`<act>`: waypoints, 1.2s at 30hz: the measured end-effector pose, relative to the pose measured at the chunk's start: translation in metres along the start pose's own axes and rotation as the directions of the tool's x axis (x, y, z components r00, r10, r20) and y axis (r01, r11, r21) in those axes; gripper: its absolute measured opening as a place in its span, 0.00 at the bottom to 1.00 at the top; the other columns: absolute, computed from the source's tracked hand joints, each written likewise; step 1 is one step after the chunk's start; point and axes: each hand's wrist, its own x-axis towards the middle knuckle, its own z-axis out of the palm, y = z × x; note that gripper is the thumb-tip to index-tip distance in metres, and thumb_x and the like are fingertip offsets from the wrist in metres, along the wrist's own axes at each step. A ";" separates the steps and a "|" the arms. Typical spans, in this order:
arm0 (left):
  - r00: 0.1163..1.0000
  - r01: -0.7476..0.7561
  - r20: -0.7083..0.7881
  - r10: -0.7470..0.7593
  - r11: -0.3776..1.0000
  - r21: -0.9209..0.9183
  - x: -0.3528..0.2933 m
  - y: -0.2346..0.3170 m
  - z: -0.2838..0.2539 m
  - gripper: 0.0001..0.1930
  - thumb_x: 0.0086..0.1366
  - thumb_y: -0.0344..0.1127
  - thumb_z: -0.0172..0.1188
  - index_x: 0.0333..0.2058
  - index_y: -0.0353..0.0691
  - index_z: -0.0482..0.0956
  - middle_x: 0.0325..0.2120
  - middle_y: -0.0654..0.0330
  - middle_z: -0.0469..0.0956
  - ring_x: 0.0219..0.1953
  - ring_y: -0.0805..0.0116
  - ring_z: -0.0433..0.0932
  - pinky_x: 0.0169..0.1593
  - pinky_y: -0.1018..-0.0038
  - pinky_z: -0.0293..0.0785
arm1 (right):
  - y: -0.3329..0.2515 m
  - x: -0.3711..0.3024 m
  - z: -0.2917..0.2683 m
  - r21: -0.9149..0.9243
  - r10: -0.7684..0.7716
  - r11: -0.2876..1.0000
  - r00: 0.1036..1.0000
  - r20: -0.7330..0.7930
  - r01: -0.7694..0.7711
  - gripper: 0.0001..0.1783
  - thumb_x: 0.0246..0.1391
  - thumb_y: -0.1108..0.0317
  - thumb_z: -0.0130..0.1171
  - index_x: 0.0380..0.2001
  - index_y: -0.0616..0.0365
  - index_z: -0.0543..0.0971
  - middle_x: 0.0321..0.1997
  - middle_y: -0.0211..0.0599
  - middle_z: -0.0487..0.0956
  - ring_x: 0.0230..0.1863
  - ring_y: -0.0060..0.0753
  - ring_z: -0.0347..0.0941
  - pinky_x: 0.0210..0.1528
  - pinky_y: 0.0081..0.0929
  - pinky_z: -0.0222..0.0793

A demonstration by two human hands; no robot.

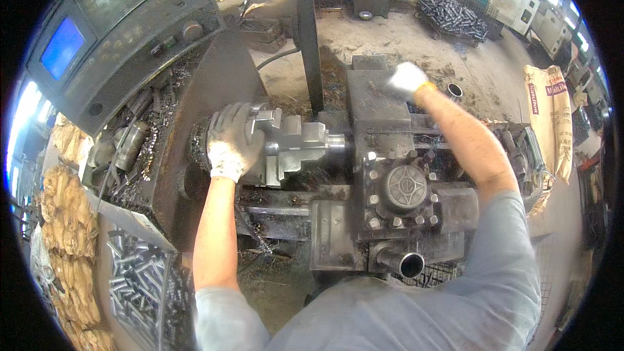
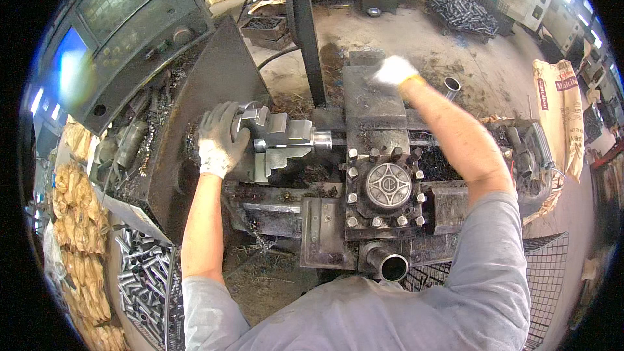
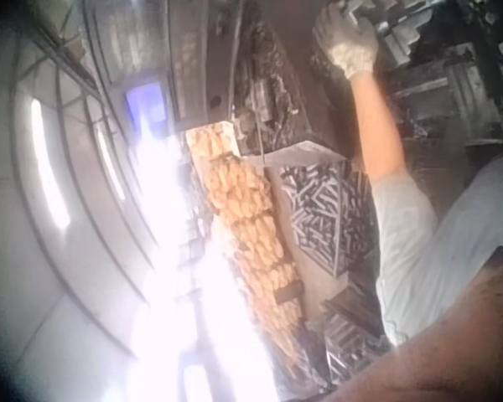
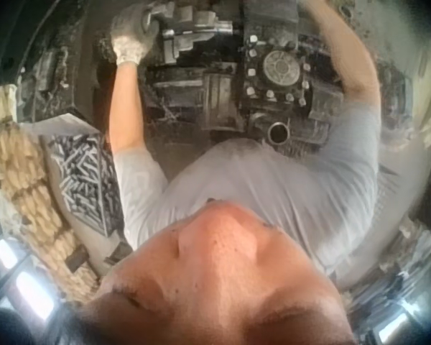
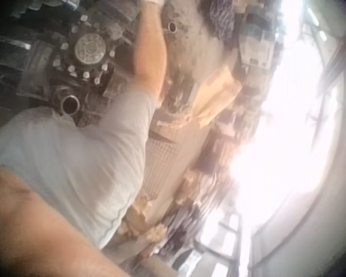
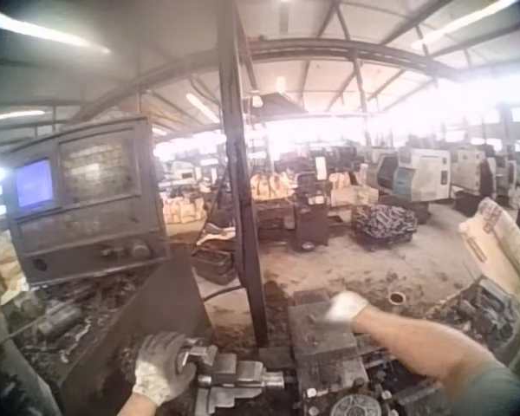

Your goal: The person repeatedly loads cylindrical metal tubes into a lathe chuck, secures them, and operates the machine to machine the parts. After each cycle, the person removes the finished tubes and places them into a nearby wire basket.

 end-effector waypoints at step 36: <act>0.408 0.797 0.907 -0.106 -0.442 -0.411 -0.278 0.136 0.030 0.25 0.73 0.47 0.68 0.59 0.36 0.79 0.49 0.60 0.84 0.49 0.64 0.82 0.57 0.66 0.79 | -0.147 -0.356 0.244 0.921 -0.084 0.178 0.928 0.364 -0.346 0.31 0.60 0.46 0.71 0.53 0.64 0.82 0.40 0.36 0.86 0.35 0.31 0.82 0.41 0.35 0.82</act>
